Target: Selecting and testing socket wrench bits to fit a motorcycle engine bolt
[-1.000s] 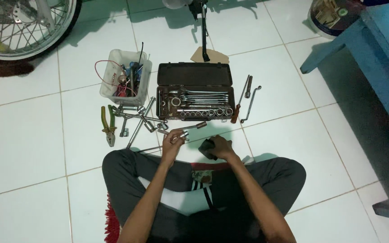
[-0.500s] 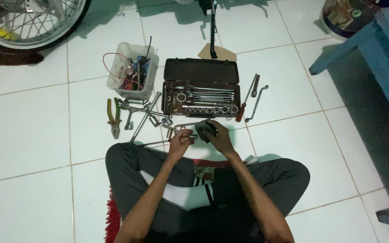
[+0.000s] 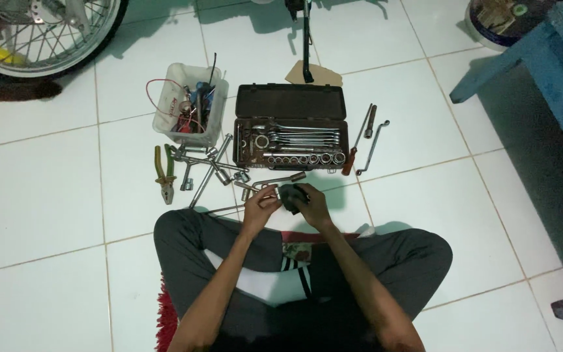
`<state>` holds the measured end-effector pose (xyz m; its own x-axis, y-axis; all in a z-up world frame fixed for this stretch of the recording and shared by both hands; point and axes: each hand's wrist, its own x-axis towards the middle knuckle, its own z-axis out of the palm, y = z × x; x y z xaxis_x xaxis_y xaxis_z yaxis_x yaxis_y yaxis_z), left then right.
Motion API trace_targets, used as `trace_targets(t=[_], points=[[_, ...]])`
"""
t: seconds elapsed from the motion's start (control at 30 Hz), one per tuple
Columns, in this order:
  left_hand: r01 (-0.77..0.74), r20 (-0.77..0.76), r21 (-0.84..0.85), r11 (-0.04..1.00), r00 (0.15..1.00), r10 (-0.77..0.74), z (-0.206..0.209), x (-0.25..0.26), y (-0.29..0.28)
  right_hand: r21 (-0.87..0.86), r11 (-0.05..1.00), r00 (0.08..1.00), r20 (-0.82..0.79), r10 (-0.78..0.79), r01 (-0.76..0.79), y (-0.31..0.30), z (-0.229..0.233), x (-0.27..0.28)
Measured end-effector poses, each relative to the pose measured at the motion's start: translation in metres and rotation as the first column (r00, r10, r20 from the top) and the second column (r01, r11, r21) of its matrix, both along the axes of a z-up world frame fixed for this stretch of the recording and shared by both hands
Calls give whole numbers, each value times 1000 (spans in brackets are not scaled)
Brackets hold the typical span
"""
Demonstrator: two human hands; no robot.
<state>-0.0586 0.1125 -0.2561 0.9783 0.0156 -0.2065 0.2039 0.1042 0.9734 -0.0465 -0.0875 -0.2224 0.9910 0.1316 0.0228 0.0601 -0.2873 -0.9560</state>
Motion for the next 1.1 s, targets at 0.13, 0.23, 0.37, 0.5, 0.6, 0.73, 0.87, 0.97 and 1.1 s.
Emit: trace_targets(t=[0.13, 0.23, 0.37, 0.5, 0.6, 0.73, 0.87, 0.97, 1.1], points=[[-12, 27, -10, 1000, 1000, 12, -2, -5, -6, -26, 1000, 1000, -1, 9, -9, -6, -14, 6], [-20, 16, 33, 999, 1000, 19, 1, -1, -4, -35, 998, 999, 1, 44, -44, -4, -7, 3], [-14, -30, 68, 998, 999, 16, 1, -2, -3, -174, 981, 988, 115, 104, -83, -4, 19, 2], [85, -12, 260, 962, 996, -84, 3, -9, -13, -487, 873, 942, 283, 183, -23, -6, 35, 4], [25, 34, 201, 979, 999, -32, 18, -10, -15, -271, 960, 972, 200, 127, -69, -6, 20, 3], [-85, -54, -135, 987, 995, 79, 45, -7, -5, -337, 936, 929, 306, 206, -97, -1, -3, 2], [-14, 137, 86, 996, 991, 2, 23, -11, -7, -411, 912, 872, 443, 208, -9, 0, 18, -1], [12, 173, 146, 989, 984, -37, 26, -11, -12, -433, 901, 869, 456, 190, 30, -3, 12, 1], [-14, 175, 127, 992, 985, -8, 13, -10, -10, -440, 898, 884, 417, 209, -5, -1, 12, -2]])
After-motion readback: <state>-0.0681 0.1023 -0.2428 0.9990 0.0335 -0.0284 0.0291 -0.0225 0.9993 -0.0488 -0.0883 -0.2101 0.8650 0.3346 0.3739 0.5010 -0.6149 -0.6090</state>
